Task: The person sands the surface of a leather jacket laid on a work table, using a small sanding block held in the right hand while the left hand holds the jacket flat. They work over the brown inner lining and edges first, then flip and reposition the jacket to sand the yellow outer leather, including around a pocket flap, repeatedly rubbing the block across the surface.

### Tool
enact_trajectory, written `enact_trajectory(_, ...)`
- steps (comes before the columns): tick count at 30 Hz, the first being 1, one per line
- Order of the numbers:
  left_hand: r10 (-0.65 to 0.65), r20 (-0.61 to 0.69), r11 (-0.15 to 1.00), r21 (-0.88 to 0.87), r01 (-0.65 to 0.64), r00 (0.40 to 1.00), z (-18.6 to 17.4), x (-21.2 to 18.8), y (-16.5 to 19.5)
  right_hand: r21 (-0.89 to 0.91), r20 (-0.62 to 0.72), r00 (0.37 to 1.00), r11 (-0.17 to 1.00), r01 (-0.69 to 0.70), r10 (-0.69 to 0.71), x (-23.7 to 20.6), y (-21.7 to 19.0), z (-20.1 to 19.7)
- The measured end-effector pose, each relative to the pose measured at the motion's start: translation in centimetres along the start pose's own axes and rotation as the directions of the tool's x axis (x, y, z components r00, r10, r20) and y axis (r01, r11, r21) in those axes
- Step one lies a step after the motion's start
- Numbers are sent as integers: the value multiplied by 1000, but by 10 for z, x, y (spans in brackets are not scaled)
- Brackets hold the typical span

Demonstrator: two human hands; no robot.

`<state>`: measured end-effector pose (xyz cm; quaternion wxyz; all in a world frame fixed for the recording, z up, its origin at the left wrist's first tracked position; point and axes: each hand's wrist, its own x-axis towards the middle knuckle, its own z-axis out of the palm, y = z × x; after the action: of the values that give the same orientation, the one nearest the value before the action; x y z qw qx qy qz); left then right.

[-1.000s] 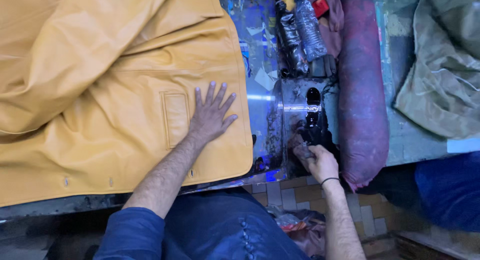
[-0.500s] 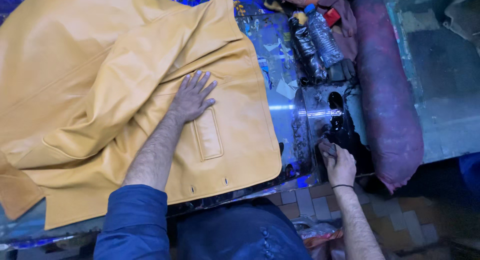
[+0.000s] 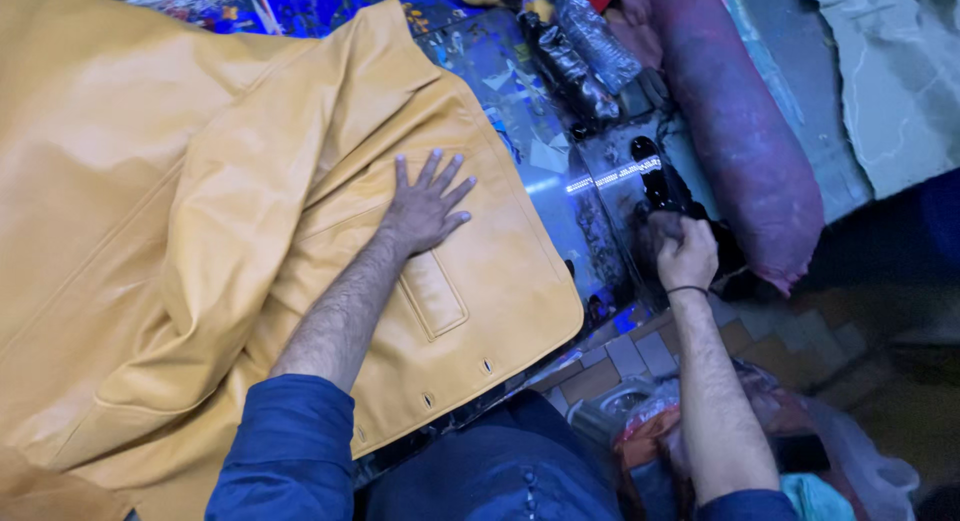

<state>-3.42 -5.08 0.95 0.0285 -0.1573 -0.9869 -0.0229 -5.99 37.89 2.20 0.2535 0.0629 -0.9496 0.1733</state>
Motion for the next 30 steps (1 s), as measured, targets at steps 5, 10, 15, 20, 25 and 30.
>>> enact_trajectory(5,38,-80,999,3,-38,996,2,20,-19,53,131,991,999,12,-19,9,-9,-16)
enact_trajectory(10,-89,-461,990,-142,25,883,3,14,-41,68,-181,957,974,-216,225,21,-19,-28)
enact_trajectory(15,-259,-593,954,-31,300,762,10,5,-44,263,361,932,958,-113,10,17,-14,-33)
enact_trajectory(20,-424,-522,905,-277,323,740,16,8,-56,103,328,944,992,-71,34,9,-5,-25)
enact_trajectory(25,-408,-481,912,-260,318,776,14,23,-77,48,71,987,988,-144,141,1,-18,-17)
enact_trajectory(30,-224,-424,971,-179,161,877,-10,35,-112,53,222,969,994,95,-105,-12,-25,-26)
